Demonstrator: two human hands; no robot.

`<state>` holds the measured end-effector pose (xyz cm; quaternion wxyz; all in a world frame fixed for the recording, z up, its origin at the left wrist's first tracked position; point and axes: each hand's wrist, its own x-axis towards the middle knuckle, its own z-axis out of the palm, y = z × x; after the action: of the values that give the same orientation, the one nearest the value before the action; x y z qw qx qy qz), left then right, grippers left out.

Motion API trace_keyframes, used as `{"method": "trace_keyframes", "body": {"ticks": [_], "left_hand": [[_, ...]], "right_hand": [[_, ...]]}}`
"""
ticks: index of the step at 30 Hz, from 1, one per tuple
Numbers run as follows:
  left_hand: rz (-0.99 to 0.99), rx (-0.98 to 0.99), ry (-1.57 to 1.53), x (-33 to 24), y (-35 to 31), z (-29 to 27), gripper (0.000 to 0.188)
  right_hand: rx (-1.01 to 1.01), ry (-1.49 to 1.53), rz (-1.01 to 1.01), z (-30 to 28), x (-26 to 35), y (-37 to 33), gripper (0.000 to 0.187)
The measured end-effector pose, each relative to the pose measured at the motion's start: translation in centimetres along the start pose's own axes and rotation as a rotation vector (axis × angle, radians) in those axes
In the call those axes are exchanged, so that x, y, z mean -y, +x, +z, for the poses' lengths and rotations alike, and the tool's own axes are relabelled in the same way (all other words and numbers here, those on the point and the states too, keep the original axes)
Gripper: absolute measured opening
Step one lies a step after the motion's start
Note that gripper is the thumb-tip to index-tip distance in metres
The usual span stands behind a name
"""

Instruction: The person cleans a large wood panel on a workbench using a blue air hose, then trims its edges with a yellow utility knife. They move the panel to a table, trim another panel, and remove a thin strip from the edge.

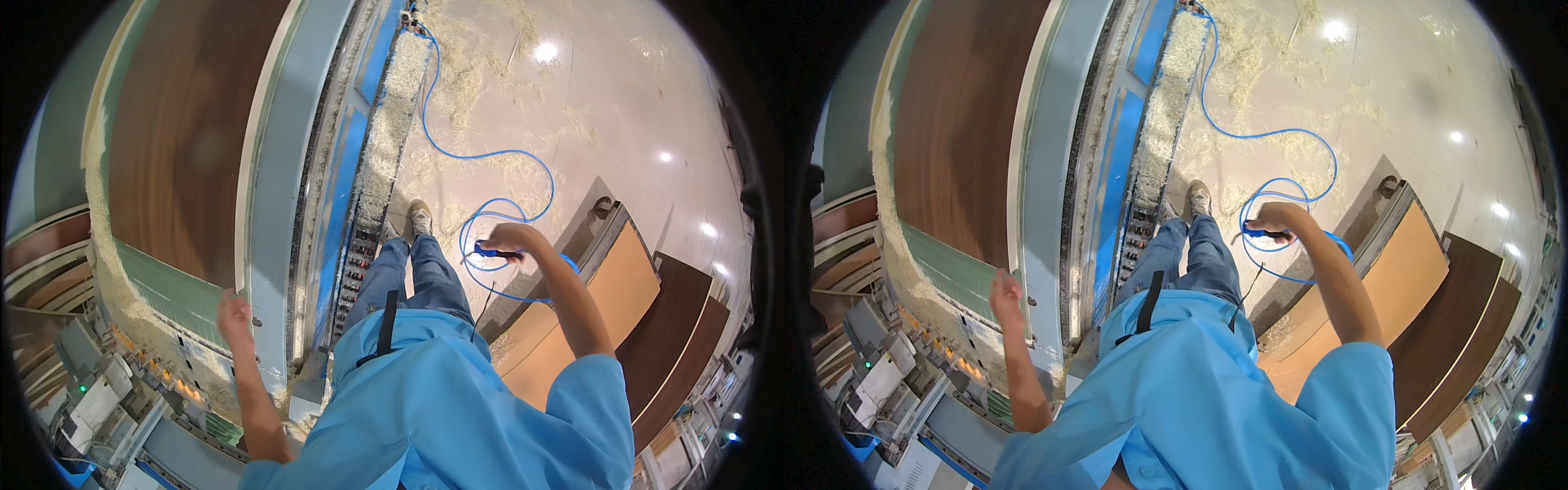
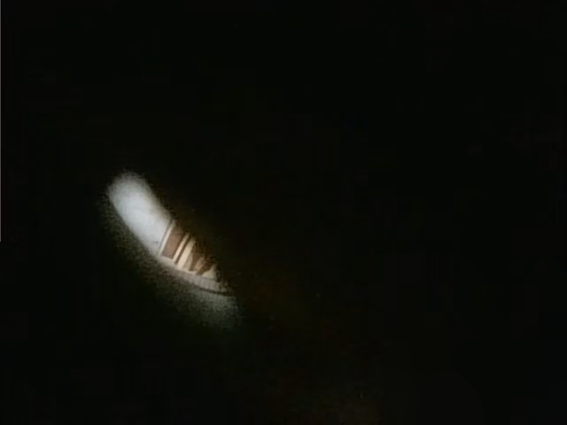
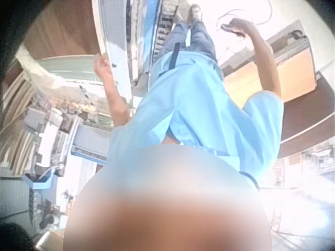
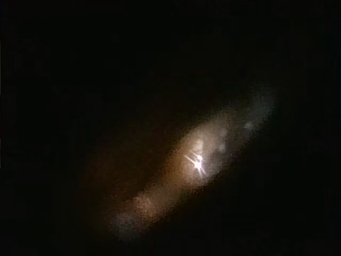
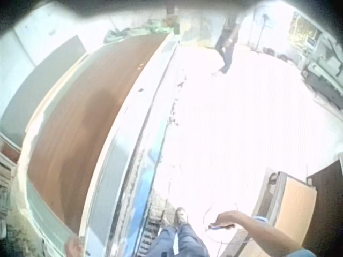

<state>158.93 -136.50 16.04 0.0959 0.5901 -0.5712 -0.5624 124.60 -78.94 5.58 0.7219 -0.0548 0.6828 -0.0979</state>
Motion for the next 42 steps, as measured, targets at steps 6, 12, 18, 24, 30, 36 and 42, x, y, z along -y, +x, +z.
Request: {"method": "trace_keyframes", "body": {"ticks": [6, 12, 18, 24, 30, 36, 42], "left_hand": [[-0.205, -0.337, -0.233, 2.2, 7.7, -7.2, 0.078], [-0.328, -0.062, -0.392, 2.5, 11.8, -5.7, 0.074], [-0.484, -0.108, -0.384, 1.8, 14.0, -4.3, 0.051], [-0.612, -0.130, -0.319, -0.6, 12.6, -1.9, 0.044], [-0.624, 0.108, -0.433, -1.5, 11.8, -1.5, 0.040], [-0.750, 0.051, -0.509, -1.1, 13.3, -1.7, 0.047], [-0.691, 0.147, -0.516, -0.5, 13.2, -1.8, 0.048]], "right_hand": [[0.345, 0.518, -0.294, 0.7, -7.4, -10.4, 0.048], [-0.133, 1.738, -0.378, 8.4, -15.0, -7.6, 0.066], [-0.265, 1.844, -0.181, 25.4, -15.0, 3.0, 0.047], [-0.440, 2.026, 0.092, 36.5, -15.4, 11.2, 0.029], [-0.582, 1.797, 0.212, 35.3, -13.2, 13.2, 0.028], [-0.776, 1.334, 0.097, 26.7, -8.9, 10.1, 0.032], [-0.783, 1.280, -0.176, 19.1, -3.6, 8.6, 0.030]]}}
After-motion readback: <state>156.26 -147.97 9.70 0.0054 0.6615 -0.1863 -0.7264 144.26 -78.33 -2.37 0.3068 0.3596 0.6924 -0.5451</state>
